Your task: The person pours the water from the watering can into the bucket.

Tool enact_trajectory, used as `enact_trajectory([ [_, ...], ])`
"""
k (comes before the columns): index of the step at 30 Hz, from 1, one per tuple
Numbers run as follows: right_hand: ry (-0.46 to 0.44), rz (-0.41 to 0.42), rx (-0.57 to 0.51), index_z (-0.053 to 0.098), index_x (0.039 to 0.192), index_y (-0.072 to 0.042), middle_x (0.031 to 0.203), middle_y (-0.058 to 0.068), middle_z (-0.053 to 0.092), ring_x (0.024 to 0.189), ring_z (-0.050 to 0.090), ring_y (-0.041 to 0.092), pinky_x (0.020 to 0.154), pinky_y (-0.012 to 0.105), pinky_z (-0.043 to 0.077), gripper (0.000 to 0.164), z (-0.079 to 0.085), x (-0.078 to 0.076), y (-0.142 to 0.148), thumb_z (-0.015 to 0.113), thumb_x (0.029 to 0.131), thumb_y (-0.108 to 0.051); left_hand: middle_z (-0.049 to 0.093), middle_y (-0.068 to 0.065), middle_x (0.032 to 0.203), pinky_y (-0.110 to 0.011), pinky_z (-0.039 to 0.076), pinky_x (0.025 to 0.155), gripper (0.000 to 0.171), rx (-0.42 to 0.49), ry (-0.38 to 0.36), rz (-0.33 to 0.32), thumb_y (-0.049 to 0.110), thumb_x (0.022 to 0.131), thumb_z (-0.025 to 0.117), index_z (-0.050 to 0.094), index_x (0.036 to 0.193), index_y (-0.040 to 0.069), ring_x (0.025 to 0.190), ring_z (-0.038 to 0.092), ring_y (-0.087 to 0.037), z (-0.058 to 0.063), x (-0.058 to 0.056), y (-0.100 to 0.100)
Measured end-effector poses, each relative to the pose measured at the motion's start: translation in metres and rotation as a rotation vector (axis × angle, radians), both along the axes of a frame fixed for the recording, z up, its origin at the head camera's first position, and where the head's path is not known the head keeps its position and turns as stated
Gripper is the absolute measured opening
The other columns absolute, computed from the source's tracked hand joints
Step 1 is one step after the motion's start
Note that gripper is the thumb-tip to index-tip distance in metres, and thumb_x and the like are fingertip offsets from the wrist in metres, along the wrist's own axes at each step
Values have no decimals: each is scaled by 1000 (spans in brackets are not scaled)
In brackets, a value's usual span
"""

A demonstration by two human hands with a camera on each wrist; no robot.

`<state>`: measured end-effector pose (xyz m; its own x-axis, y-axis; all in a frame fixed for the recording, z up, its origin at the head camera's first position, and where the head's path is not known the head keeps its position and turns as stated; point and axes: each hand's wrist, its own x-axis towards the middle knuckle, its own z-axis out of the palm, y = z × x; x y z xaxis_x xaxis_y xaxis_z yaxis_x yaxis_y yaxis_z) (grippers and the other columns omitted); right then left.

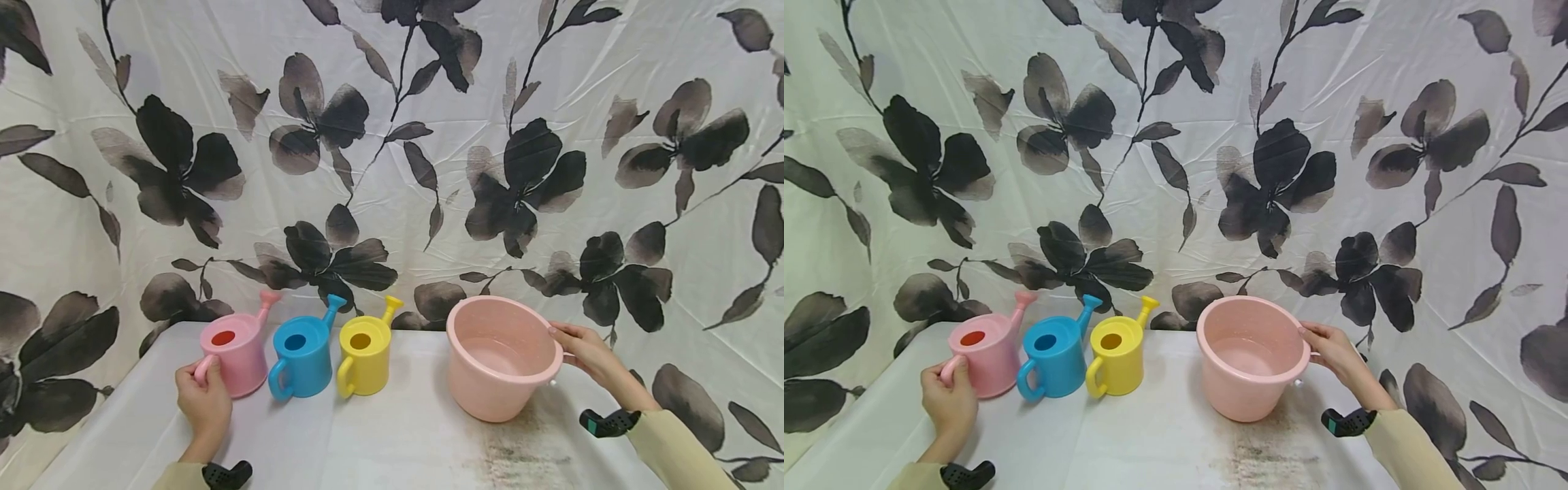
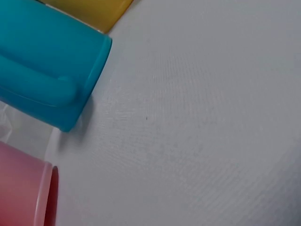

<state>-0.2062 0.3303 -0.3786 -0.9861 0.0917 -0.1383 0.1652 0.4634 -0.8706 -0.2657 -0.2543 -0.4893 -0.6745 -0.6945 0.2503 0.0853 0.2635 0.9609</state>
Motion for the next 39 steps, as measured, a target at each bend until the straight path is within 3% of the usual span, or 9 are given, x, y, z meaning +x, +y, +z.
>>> enact_trajectory([
  [4, 4, 3, 0, 25, 144, 15, 143, 34, 38, 94, 57, -2, 82, 24, 55, 66, 0, 1, 1, 43, 103, -35, 42, 14, 94, -16, 32, 76, 26, 24, -9, -13, 36, 99, 48, 44, 105, 11, 87, 38, 7, -3, 2, -1],
  [10, 1, -3, -5, 26, 143, 15, 141, 33, 41, 92, 57, -2, 81, 24, 55, 66, 0, 3, 2, 44, 102, -34, 46, 5, 99, -16, 31, 78, 35, 7, -26, -29, 32, 100, 46, 41, 114, 0, 88, 36, 8, -7, 4, -2],
  [20, -10, -10, -7, 25, 144, 14, 142, 33, 39, 94, 57, -2, 82, 23, 55, 66, 0, 6, 3, 44, 102, -34, 49, -4, 102, -13, 33, 70, 31, -48, 7, -66, 26, 101, 44, 40, 112, -2, 82, 39, 3, -10, 10, -5],
  [27, 1, -9, -23, 24, 144, 14, 145, 34, 35, 94, 56, -5, 83, 23, 54, 68, -1, 6, 3, 44, 102, -35, 45, 2, 91, -8, 33, 62, 32, -103, 2, -80, 27, 102, 43, 38, 116, -2, 70, 41, 1, -11, 13, -7],
  [31, -3, -14, -31, 23, 145, 13, 146, 33, 34, 93, 56, -5, 83, 22, 54, 68, 0, 5, 2, 44, 102, -36, 45, -1, 92, -8, 34, 62, 33, -111, -1, -100, 25, 102, 43, 37, 117, -3, 67, 41, 5, -12, 14, -10],
  [39, 28, -42, -6, 25, 145, 11, 146, 32, 36, 96, 56, -5, 83, 22, 54, 69, -3, 6, 1, 43, 102, -39, 48, -11, 92, -13, 31, 63, 36, -167, -66, -150, 29, 103, 39, 36, 117, -3, 66, 38, 8, -11, 19, -12],
])
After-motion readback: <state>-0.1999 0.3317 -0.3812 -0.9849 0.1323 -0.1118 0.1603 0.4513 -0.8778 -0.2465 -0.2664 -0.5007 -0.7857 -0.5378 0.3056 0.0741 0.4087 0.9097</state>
